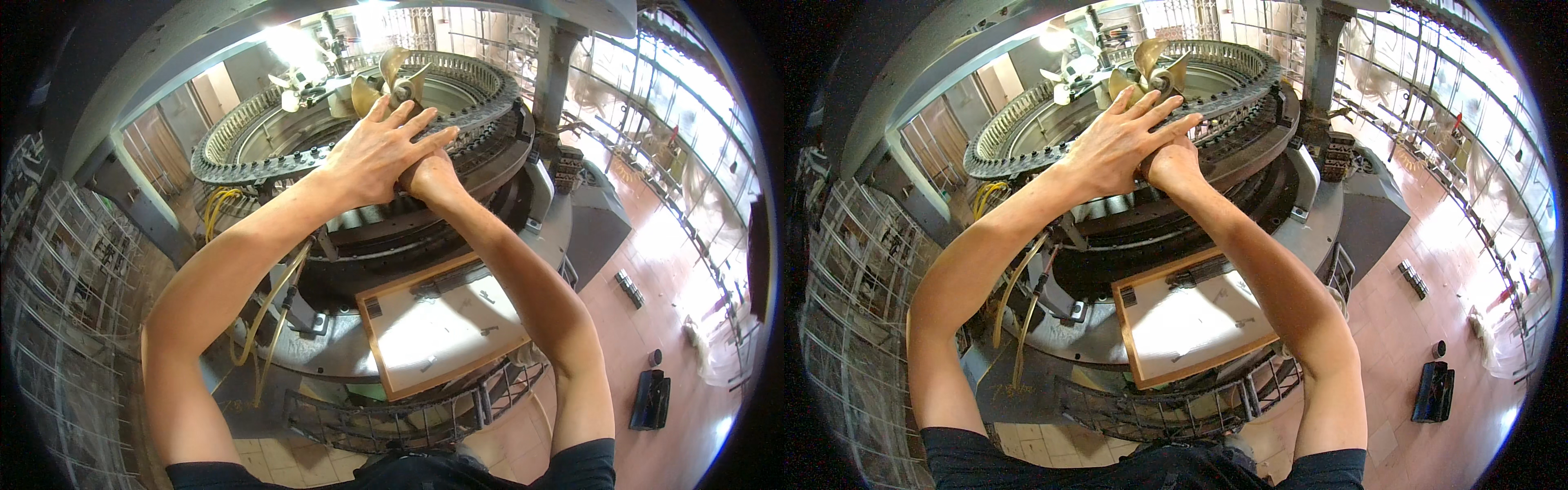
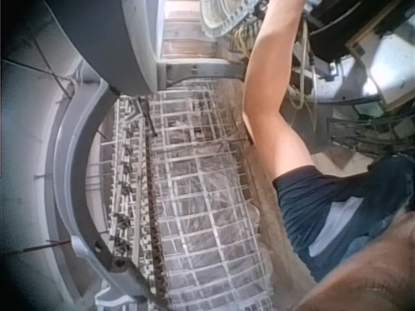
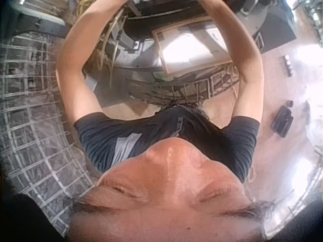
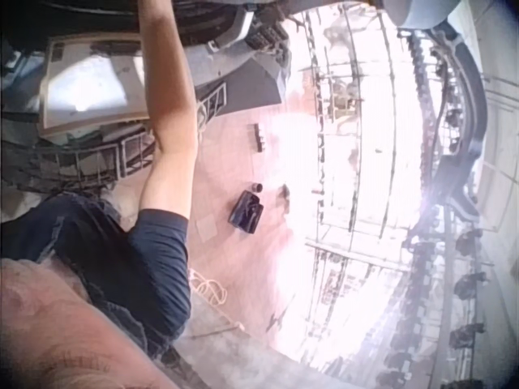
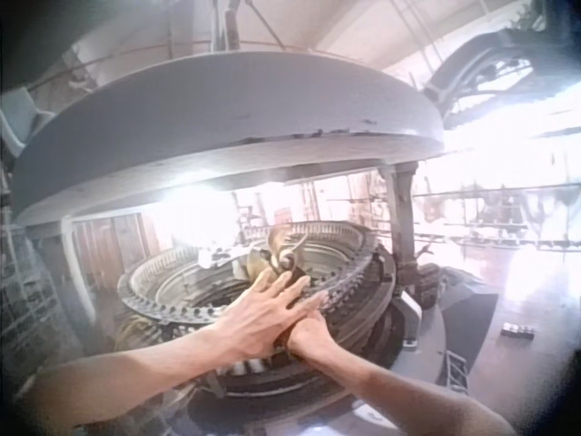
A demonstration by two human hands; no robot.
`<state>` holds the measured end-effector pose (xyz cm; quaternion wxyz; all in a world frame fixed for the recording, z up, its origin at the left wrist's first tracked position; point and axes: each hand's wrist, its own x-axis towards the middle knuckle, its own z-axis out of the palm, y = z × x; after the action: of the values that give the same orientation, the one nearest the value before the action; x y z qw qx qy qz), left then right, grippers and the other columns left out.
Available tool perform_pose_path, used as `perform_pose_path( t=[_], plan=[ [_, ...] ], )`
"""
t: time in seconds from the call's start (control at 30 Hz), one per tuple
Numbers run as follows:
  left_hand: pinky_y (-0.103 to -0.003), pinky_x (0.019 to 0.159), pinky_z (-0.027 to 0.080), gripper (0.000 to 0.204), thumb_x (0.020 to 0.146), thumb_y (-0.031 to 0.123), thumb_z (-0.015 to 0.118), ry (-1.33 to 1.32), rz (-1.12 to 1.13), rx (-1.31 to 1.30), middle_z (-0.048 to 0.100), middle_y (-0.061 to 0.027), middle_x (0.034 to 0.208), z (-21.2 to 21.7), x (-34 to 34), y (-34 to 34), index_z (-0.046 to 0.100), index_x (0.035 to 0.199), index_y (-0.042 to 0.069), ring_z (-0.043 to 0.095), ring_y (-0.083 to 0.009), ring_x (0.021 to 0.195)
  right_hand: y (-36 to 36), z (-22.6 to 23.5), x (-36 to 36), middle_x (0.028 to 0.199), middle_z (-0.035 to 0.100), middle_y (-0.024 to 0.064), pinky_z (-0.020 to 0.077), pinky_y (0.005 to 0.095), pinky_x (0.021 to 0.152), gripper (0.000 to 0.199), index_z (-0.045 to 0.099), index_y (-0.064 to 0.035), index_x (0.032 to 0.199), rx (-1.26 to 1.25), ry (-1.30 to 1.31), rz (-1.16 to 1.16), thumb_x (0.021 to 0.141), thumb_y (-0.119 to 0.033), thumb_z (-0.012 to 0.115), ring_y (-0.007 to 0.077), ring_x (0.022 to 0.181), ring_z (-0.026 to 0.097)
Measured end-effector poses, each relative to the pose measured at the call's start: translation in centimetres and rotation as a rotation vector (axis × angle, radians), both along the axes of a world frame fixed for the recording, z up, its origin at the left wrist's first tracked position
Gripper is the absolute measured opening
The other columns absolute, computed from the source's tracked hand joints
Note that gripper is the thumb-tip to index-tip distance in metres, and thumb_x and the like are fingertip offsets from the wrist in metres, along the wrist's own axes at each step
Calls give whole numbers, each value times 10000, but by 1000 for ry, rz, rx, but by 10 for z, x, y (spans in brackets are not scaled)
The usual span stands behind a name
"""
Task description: The person repeatedly picks small metal components from a wooden tray and places them into slots on a large circular machine. They use both hands to position and press each piece into place, then return to the tray for the next component.
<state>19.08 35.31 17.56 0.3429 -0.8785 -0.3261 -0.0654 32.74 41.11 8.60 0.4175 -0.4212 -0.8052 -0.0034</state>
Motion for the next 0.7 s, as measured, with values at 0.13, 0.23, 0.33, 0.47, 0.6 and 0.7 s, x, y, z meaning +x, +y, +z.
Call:
perform_pose_path(
  t=[0.13,0.23,0.33,0.47,0.6,0.7],
  plan=[
    [-591,1302,256,1199,626,44,834,-21,-3,-10,413,-186,1666,-2,0,2,309,1681,266,395,-386,1540,-1,0,1,1232,724,203,560,515,986,412,706,-121,1245,39,-14,-19,893,-334,725,408,1152,676],
    [-591,1301,257,1200,626,43,834,7,11,8,412,-184,1667,-3,0,4,310,1681,275,396,-386,1540,1,-2,2,1222,724,210,558,522,985,423,702,-123,1252,-29,54,16,888,-335,729,411,1159,673],
    [-594,1302,255,1206,622,48,841,-40,-22,-18,409,-179,1670,-3,0,5,310,1679,283,396,-387,1540,3,-2,2,1225,719,217,554,523,991,455,691,-117,1269,2,-24,5,875,-336,746,416,1166,668],
    [-598,1298,258,1178,656,67,851,-6,-15,-2,409,-182,1668,-1,-2,3,308,1680,277,402,-393,1534,2,1,1,1249,710,221,550,519,995,492,685,-100,1275,-16,-48,-14,865,-362,758,422,1171,663],
    [-602,1295,261,1130,725,98,865,12,-2,3,413,-185,1665,0,1,3,301,1687,277,422,-408,1516,-4,3,1,1255,709,219,550,521,994,492,679,-104,1283,-69,36,-19,870,-362,753,425,1172,662],
    [-602,1295,258,1133,722,101,868,12,-1,1,412,-187,1665,-1,-1,2,301,1687,279,424,-410,1514,-6,5,1,1265,704,220,547,521,1000,496,667,-102,1301,-102,21,-4,881,-356,744,426,1181,658]
  ],
)
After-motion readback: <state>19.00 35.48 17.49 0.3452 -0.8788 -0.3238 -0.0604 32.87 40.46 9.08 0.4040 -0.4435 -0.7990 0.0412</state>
